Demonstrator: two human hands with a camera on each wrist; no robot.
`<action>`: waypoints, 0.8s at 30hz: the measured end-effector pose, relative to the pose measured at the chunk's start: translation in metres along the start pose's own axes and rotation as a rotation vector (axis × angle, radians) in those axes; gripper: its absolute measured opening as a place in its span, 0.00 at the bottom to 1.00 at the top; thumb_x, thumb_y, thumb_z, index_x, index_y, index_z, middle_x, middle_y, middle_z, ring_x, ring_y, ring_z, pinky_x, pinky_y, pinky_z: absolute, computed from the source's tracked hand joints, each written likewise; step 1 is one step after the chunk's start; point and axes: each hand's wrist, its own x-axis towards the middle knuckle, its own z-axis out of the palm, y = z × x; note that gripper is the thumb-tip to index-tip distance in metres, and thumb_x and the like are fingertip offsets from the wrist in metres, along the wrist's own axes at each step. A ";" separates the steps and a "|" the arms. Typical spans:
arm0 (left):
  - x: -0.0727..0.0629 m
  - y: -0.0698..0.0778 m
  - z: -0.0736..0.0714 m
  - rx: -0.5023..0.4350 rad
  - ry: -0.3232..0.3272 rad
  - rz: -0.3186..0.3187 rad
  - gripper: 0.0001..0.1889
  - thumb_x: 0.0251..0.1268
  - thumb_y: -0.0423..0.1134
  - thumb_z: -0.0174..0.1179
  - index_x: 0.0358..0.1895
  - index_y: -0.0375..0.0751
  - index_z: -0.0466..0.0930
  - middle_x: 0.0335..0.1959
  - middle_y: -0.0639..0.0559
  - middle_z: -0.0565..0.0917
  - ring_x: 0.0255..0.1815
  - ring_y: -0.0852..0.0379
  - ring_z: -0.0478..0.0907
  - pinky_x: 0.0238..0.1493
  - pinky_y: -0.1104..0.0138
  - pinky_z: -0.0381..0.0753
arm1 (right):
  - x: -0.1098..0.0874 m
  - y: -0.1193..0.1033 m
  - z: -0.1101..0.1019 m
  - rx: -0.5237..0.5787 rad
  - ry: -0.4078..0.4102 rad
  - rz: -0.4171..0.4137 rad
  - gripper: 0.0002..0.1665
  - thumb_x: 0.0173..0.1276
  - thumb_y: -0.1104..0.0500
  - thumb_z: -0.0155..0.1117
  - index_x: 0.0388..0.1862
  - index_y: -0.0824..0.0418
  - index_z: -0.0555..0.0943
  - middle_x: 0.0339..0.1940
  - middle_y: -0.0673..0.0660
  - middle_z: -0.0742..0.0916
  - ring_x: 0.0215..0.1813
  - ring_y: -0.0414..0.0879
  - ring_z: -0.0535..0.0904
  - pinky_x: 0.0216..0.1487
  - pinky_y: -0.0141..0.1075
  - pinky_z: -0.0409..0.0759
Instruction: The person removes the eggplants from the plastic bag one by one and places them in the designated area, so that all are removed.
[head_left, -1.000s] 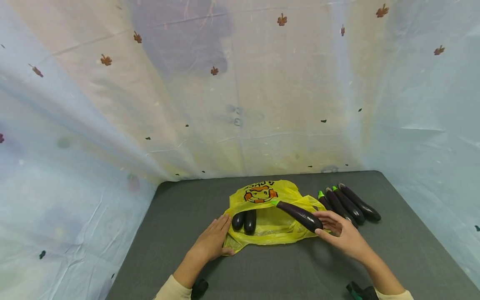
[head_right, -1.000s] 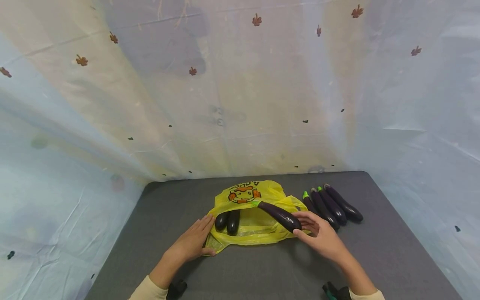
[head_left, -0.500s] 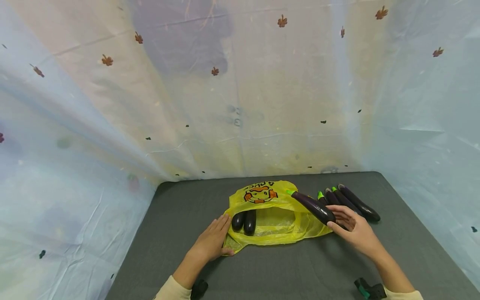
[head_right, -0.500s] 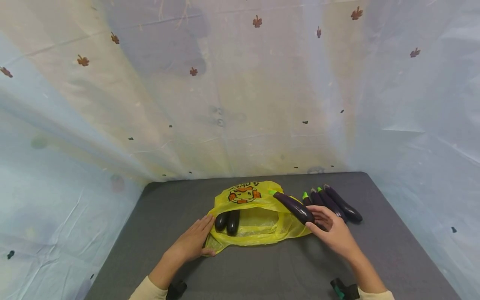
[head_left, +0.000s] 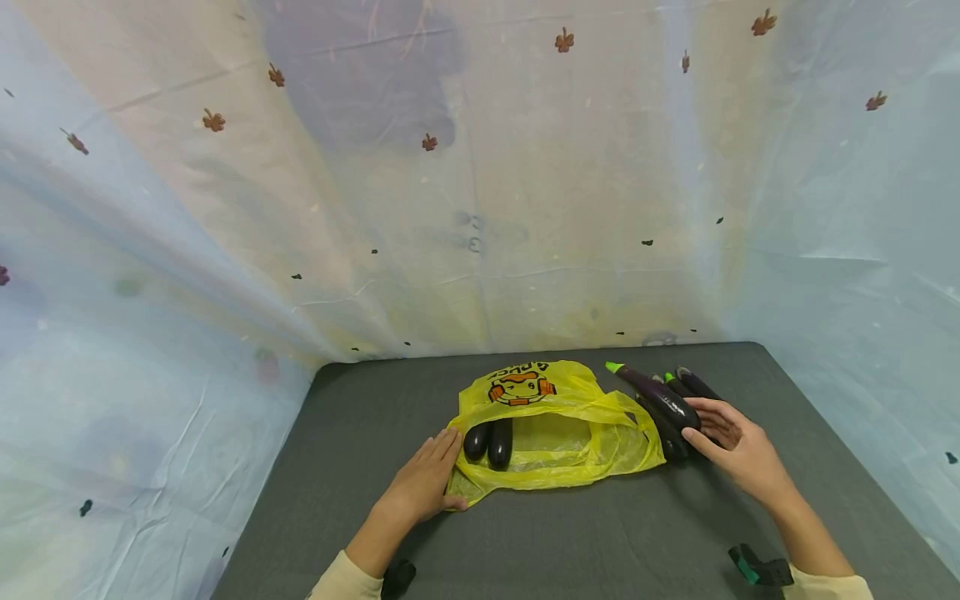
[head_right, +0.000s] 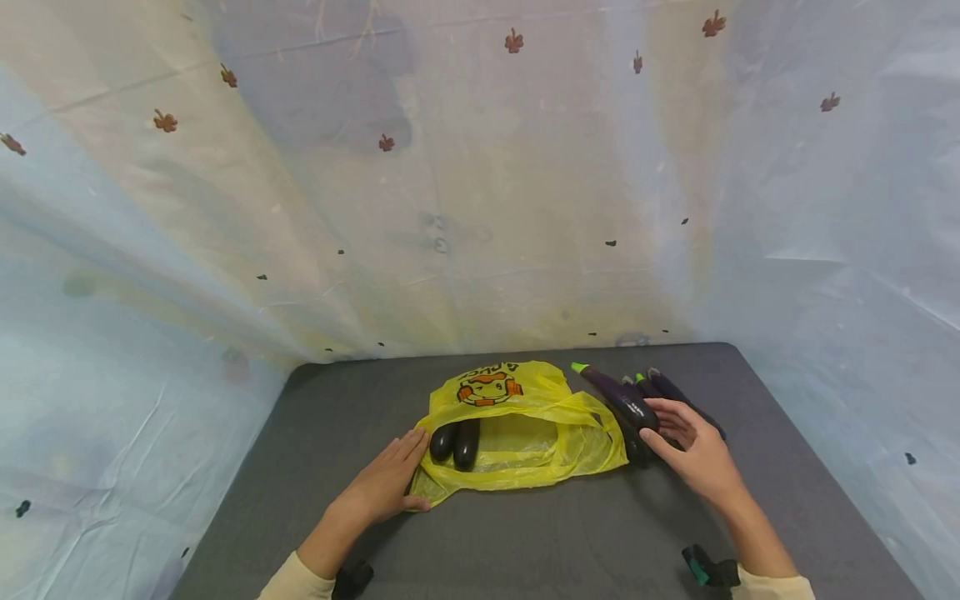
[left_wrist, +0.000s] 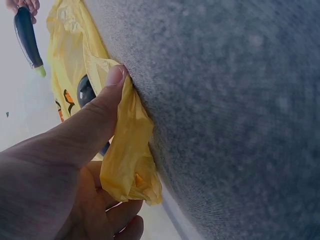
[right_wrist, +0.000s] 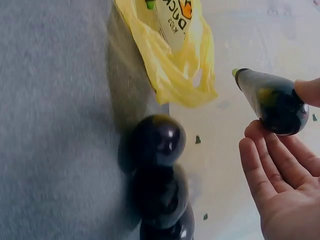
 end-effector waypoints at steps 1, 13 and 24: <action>0.000 0.000 0.000 -0.001 0.000 0.000 0.57 0.61 0.59 0.77 0.85 0.31 0.58 0.86 0.37 0.59 0.87 0.41 0.56 0.86 0.49 0.58 | 0.000 0.002 -0.002 -0.001 0.007 0.000 0.29 0.78 0.67 0.68 0.75 0.67 0.75 0.64 0.35 0.80 0.62 0.22 0.76 0.60 0.14 0.74; 0.000 0.001 0.000 -0.003 -0.008 -0.001 0.57 0.61 0.59 0.77 0.84 0.31 0.58 0.86 0.37 0.59 0.87 0.41 0.56 0.86 0.49 0.57 | 0.001 0.020 -0.024 -0.092 0.091 0.072 0.30 0.79 0.62 0.69 0.75 0.69 0.74 0.60 0.27 0.78 0.59 0.18 0.73 0.57 0.11 0.72; 0.001 0.001 0.000 -0.006 -0.018 -0.005 0.56 0.62 0.59 0.76 0.85 0.31 0.58 0.86 0.37 0.59 0.87 0.41 0.55 0.86 0.49 0.56 | 0.006 0.037 -0.044 -0.129 0.137 0.117 0.32 0.79 0.60 0.70 0.75 0.71 0.73 0.55 0.24 0.78 0.56 0.16 0.73 0.52 0.11 0.73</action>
